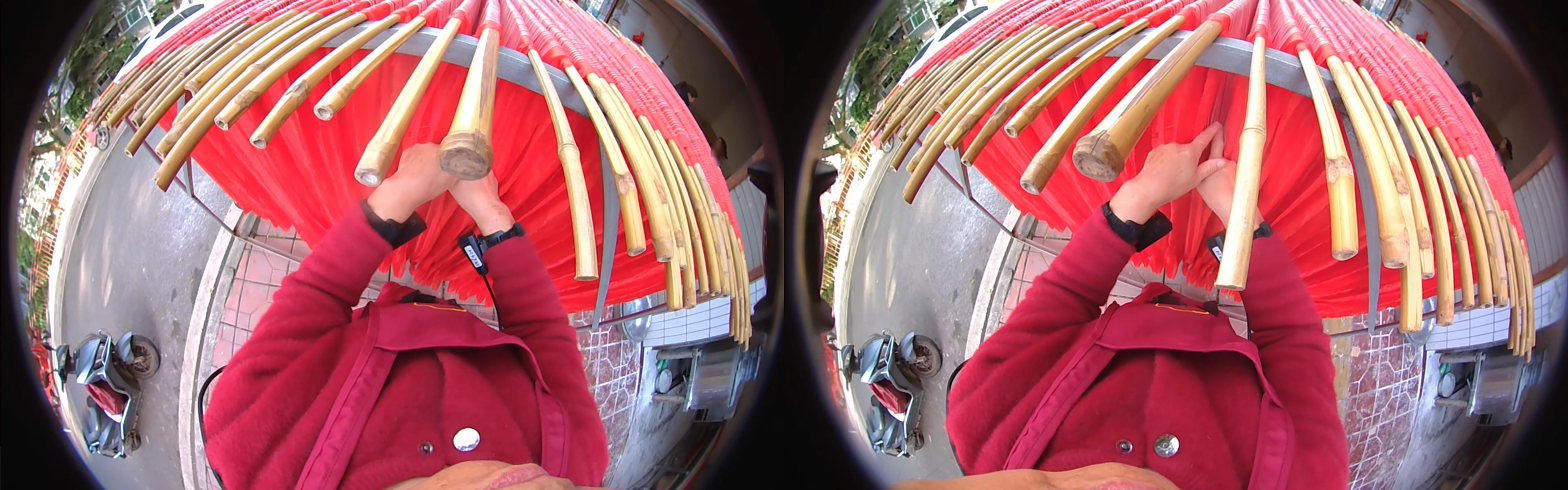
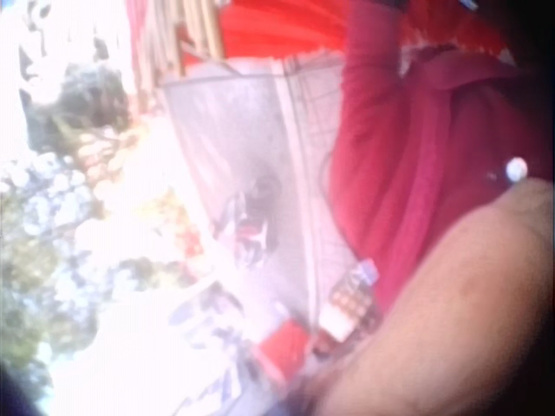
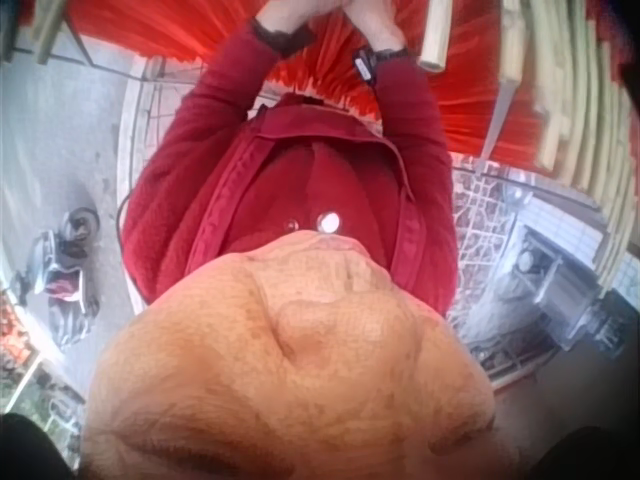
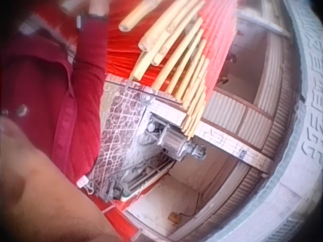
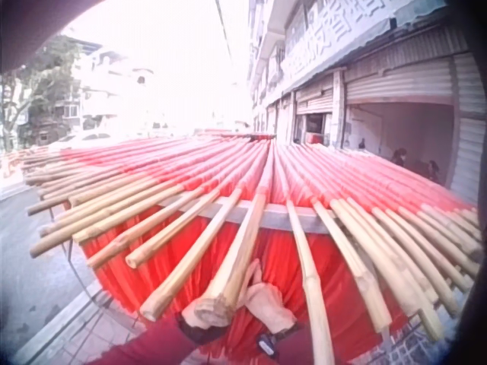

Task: The person attaches red fabric to a metal frame and then inserts bamboo ribs into the umbrella structure. They align and secure each rib one at a time, working around the circumference of the umbrella.

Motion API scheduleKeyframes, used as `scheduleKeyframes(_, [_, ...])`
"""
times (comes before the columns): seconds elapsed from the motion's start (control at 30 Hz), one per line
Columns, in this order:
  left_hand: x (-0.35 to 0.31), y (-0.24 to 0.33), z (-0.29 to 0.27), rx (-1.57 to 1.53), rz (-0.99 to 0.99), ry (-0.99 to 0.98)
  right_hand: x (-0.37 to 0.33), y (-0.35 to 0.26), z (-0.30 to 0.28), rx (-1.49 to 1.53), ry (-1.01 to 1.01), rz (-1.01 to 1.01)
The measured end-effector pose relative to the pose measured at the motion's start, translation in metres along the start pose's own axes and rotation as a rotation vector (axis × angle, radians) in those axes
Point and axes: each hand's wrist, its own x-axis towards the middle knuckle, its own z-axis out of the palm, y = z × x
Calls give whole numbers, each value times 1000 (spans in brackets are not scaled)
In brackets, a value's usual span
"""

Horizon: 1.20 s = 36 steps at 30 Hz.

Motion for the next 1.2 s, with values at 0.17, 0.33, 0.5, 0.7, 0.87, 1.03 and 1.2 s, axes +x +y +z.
scheduleKeyframes(0.17, [-14, -13, 23, -6, -48, -89, -6, 24, 37, -139, 77, 19])
scheduleKeyframes(0.33, [-14, -14, 21, -8, -43, -76, -9, 31, 47, -259, 207, -101])
scheduleKeyframes(0.5, [-16, -15, 14, -43, -154, -95, -15, 30, 38, -351, 221, -160])
scheduleKeyframes(0.7, [-20, -24, 18, 22, -114, -80, -17, 45, 44, -669, 237, -274])
scheduleKeyframes(0.87, [-33, -25, 37, -66, -13, -130, -30, 66, 78, -689, 281, -335])
scheduleKeyframes(1.03, [-58, -23, 38, -246, -16, -133, -56, 68, 89, -638, 41, -420])
scheduleKeyframes(1.2, [-60, -21, -7, -484, 76, 136, -81, 30, 34, -455, -76, -339])
